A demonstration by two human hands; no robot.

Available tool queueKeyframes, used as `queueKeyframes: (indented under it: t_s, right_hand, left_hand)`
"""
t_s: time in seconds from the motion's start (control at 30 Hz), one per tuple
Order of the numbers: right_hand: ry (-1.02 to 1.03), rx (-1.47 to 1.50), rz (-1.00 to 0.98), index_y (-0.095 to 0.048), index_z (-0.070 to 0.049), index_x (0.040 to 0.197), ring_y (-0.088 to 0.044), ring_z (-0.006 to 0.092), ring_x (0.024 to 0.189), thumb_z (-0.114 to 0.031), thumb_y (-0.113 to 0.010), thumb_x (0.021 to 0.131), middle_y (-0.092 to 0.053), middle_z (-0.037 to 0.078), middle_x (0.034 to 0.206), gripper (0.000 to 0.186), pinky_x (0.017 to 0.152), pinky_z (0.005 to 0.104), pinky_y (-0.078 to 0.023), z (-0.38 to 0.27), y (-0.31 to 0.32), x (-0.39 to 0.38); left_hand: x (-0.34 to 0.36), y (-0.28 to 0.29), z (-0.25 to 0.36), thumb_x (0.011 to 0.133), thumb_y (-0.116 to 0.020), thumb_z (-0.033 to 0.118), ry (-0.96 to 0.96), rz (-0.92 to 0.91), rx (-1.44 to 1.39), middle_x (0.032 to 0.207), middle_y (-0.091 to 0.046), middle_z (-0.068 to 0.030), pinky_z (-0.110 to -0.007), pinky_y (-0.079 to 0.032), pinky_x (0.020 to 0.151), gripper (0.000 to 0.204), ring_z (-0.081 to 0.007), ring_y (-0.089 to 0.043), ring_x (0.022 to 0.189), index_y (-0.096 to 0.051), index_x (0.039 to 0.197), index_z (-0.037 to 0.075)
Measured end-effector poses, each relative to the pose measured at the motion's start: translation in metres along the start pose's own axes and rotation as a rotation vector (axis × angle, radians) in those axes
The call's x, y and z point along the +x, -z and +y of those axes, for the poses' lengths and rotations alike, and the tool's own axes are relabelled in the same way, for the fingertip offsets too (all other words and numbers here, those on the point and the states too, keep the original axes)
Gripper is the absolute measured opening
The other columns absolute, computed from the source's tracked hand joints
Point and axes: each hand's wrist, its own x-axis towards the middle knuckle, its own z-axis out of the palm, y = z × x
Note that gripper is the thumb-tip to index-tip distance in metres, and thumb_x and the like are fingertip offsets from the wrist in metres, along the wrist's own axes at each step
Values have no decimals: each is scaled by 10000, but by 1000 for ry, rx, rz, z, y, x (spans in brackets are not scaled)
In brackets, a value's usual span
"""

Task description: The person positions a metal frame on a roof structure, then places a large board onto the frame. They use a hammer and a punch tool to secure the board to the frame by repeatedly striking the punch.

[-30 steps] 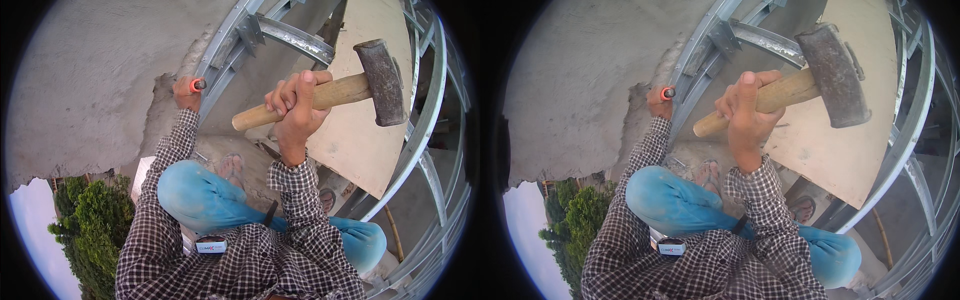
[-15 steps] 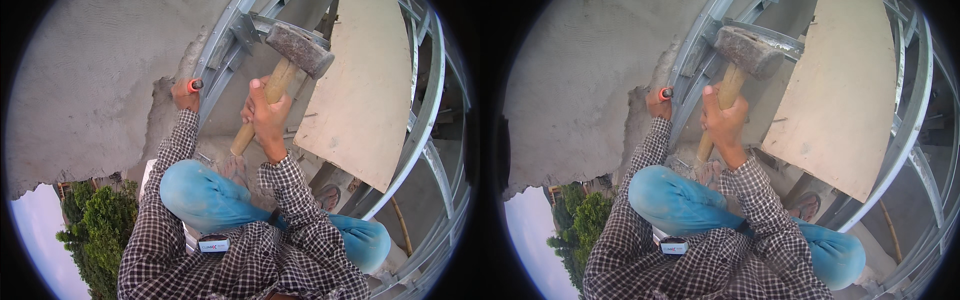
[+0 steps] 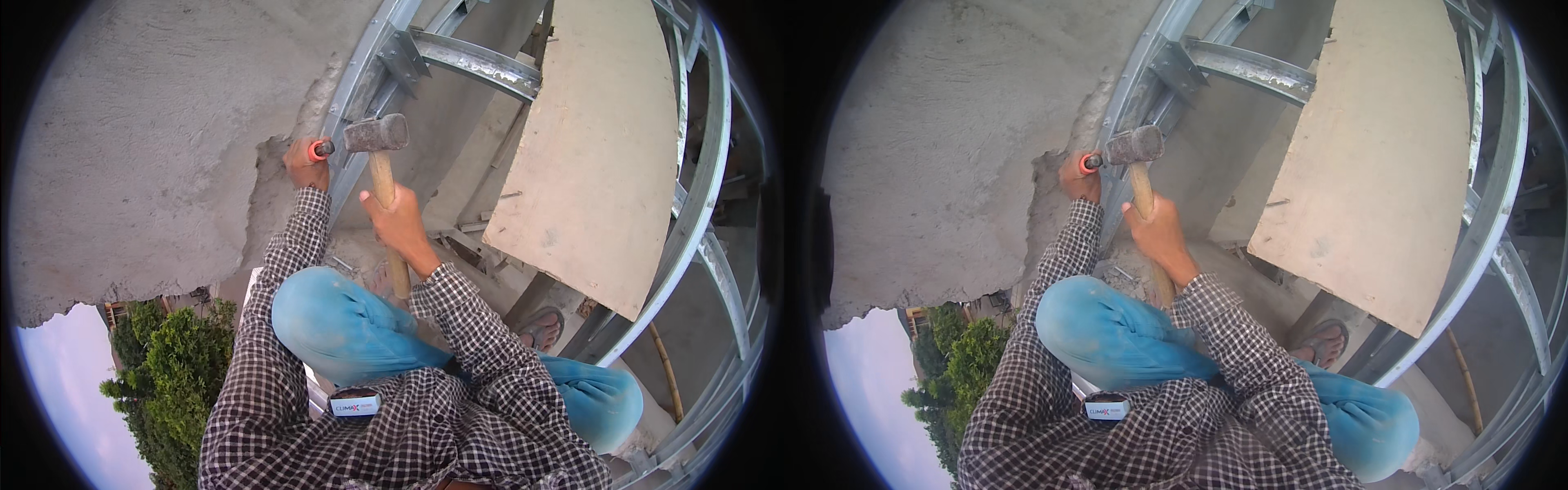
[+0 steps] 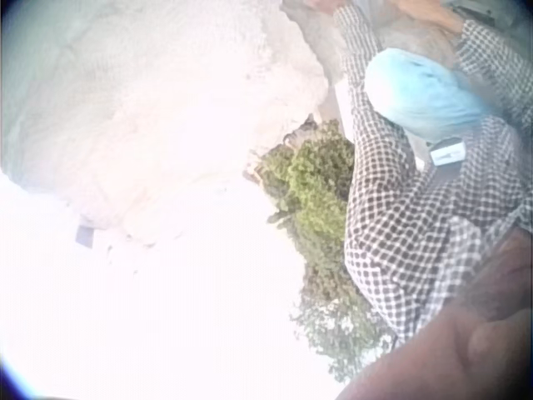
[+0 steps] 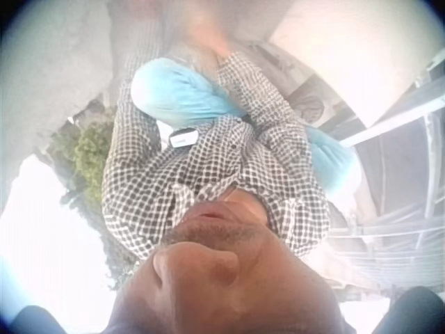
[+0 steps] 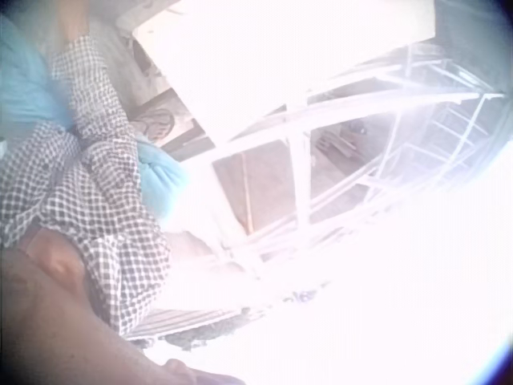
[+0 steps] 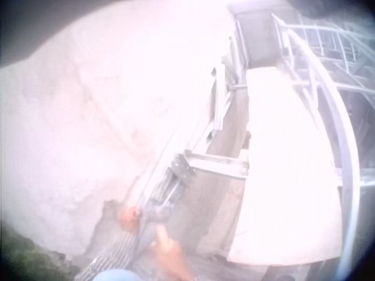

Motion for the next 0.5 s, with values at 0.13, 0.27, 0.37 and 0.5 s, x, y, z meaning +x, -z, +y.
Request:
queueKeyframes:
  t_s: [0.13,0.27,0.37,0.5]
  right_hand:
    - [244,408,198,-530,-55,900,-445,94,469,-294,-646,993,-495,-9,618,281,455,280,-411,-88,34,3]
    - [571,662,362,-452,-76,944,-388,66,469,-298,-628,1010,-405,-26,586,291,446,259,-385,-110,44,13]
    - [130,257,179,-564,-17,901,-504,152,498,-197,-650,960,-546,47,655,209,491,348,-428,-14,-3,6]
    - [-138,-130,-37,-583,9,873,-557,184,512,-151,-650,938,-592,75,683,185,490,366,-435,14,-1,13]
  left_hand:
    - [-5,8,2,830,-783,260,37,-23,-41,767,-643,-62,-428,-428,771,210,-279,-637,794,-642,777,113]
    - [-3,11,19,838,-776,267,27,-13,-26,779,-644,-58,-425,-425,781,211,-274,-636,817,-643,778,114]
    - [0,4,20,837,-777,271,18,-16,-43,778,-640,-57,-427,-423,783,216,-278,-631,816,-640,783,113]
    - [3,3,16,832,-763,240,12,-62,-39,775,-638,-65,-434,-424,786,184,-291,-628,813,-634,804,112]
